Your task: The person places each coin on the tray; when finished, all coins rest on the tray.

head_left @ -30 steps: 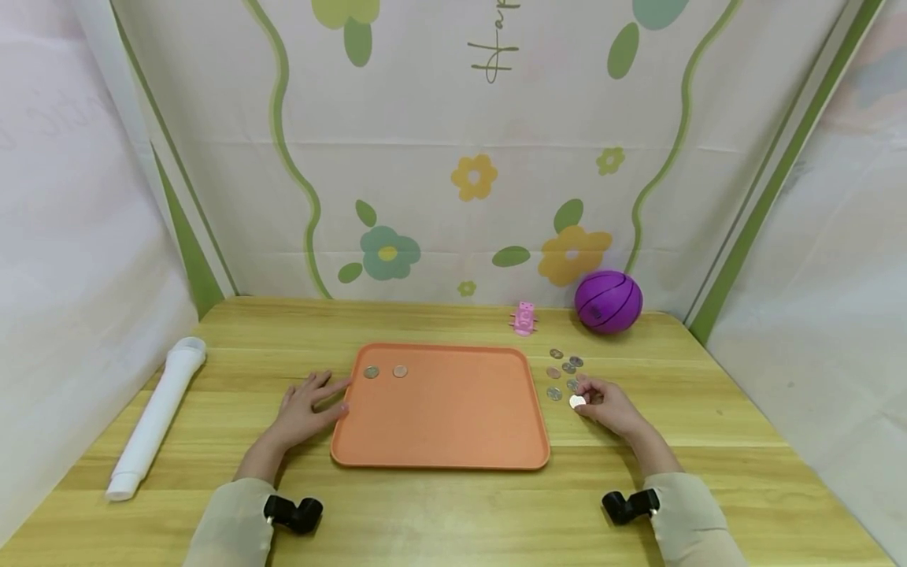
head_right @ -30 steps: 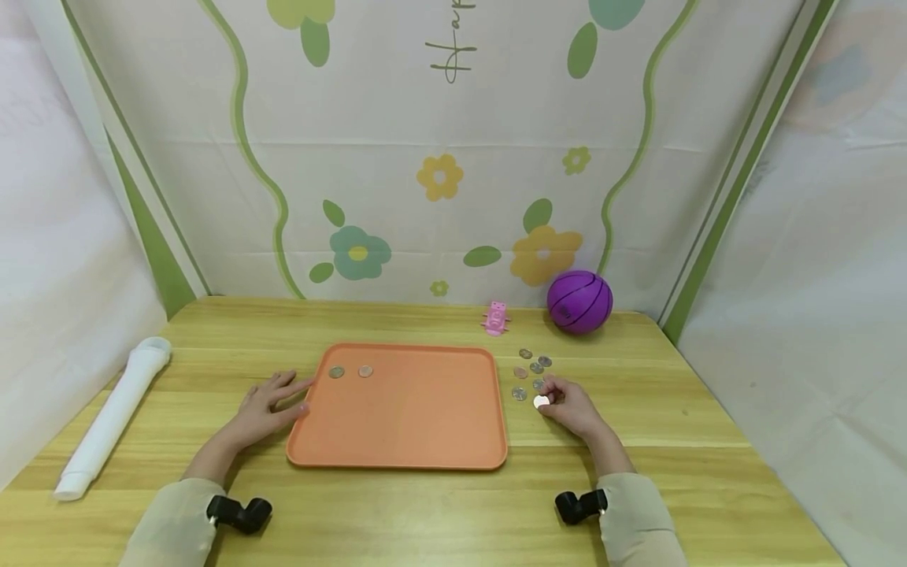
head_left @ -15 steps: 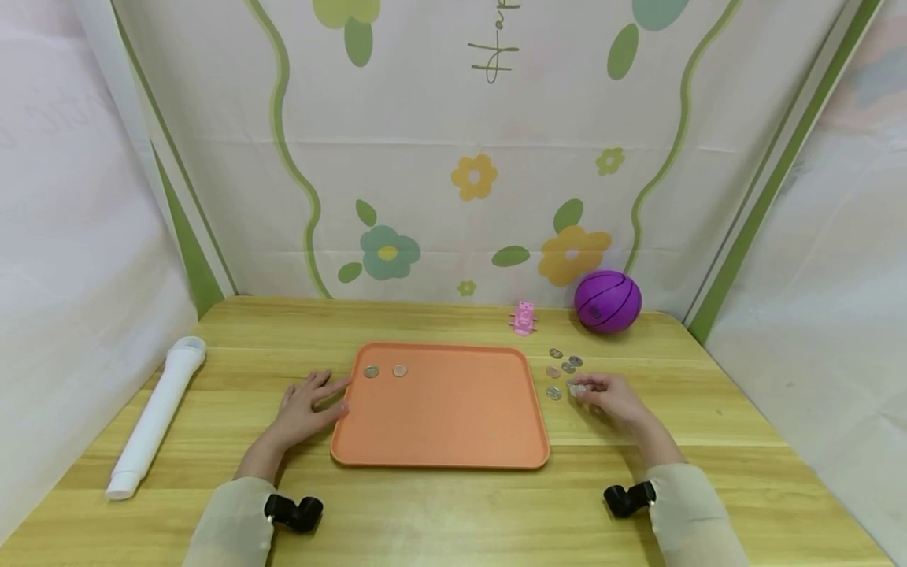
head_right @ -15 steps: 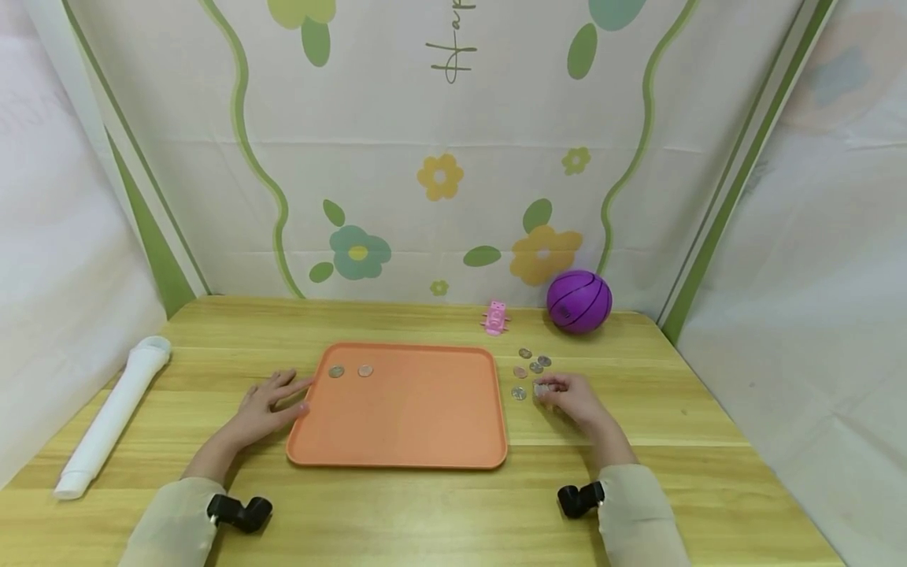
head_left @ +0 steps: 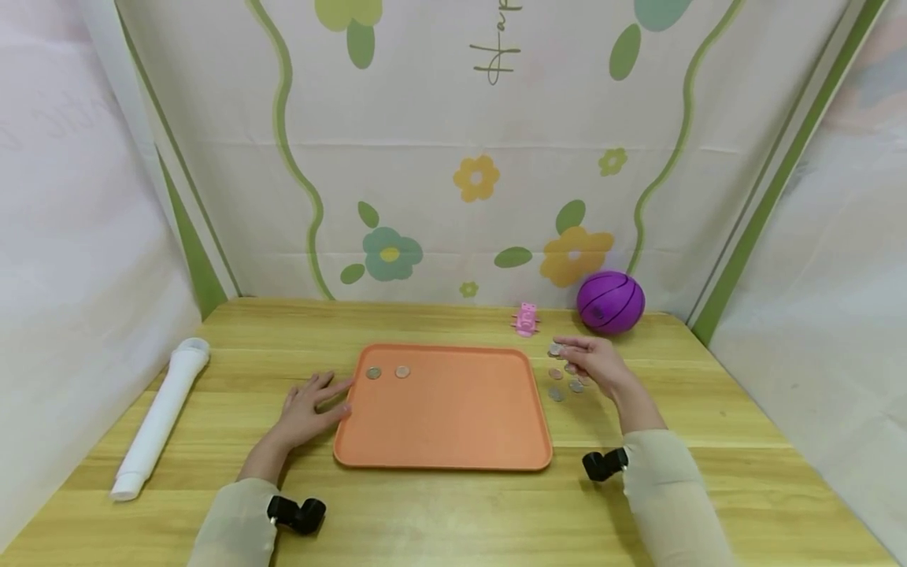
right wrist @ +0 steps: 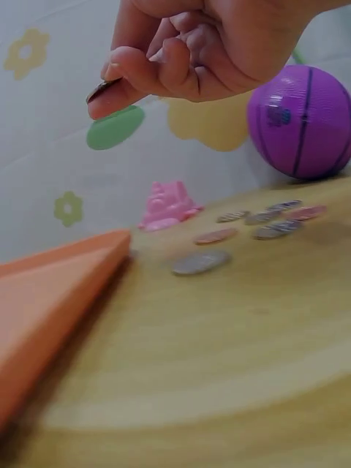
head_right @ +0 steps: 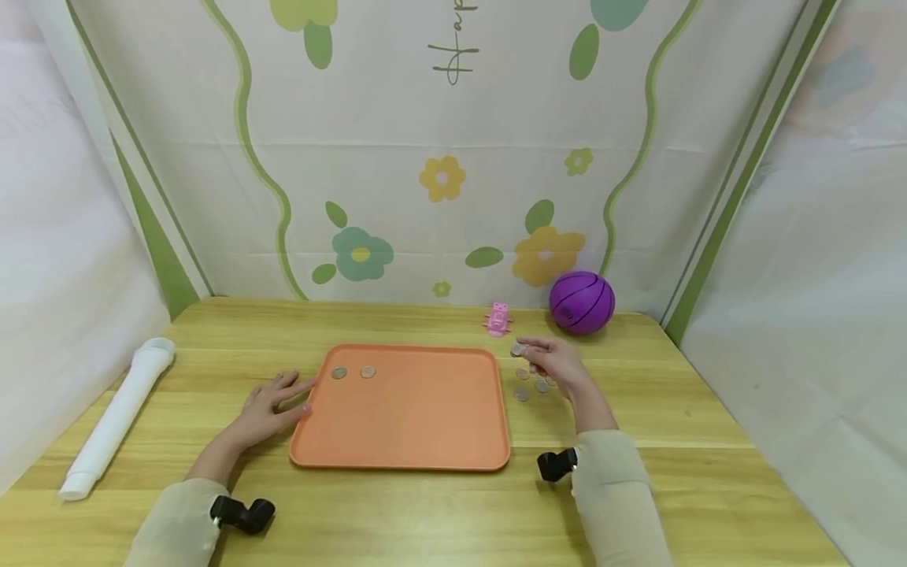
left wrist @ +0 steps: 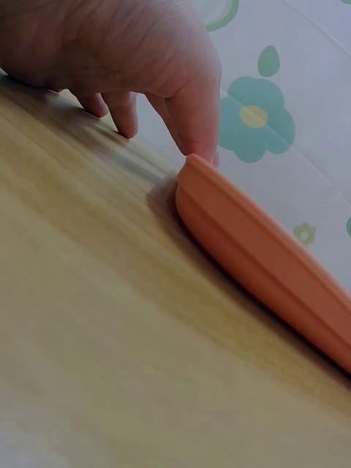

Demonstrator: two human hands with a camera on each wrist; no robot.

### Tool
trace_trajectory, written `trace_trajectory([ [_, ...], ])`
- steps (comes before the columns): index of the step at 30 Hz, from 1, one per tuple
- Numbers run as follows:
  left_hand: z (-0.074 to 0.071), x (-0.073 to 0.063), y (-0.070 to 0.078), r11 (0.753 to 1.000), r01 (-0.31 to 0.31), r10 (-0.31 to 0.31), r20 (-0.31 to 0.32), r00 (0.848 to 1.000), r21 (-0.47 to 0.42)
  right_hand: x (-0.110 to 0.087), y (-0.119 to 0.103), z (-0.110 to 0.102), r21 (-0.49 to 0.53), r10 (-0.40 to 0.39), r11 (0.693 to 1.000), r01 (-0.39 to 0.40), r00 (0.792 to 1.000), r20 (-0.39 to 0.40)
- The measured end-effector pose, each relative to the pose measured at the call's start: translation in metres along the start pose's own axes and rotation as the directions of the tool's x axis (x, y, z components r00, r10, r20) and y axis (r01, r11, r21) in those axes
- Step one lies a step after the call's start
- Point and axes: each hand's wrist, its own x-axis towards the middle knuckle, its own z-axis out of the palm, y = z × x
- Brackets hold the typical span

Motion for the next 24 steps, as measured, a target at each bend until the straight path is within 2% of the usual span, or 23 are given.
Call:
trace_trajectory([
  [6,0.0,0.001,0.0,1.0,0.001,-0.001,0.004,1.0,0.007,0.02,-0.016,0.021,0.07,-0.019,0.997,0.019,1.0,0.0],
  [11,-0.001,0.001,-0.001,1.0,-0.003,0.003,0.004,1.0,0.014,0.039,-0.016,0.043,0.144,0.004,0.99,-0.011,0.999,0.05],
  [19,0.0,0.0,-0.001,1.0,-0.008,0.008,-0.004,1.0,0.018,0.06,-0.018,0.083,0.09,0.072,0.993,-0.079,0.994,0.08],
  [24,0.0,-0.001,-0.001,1.0,-0.007,0.007,-0.003,1.0,0.018,0.069,-0.015,0.108,0.059,0.133,0.989,-0.137,0.989,0.072],
])
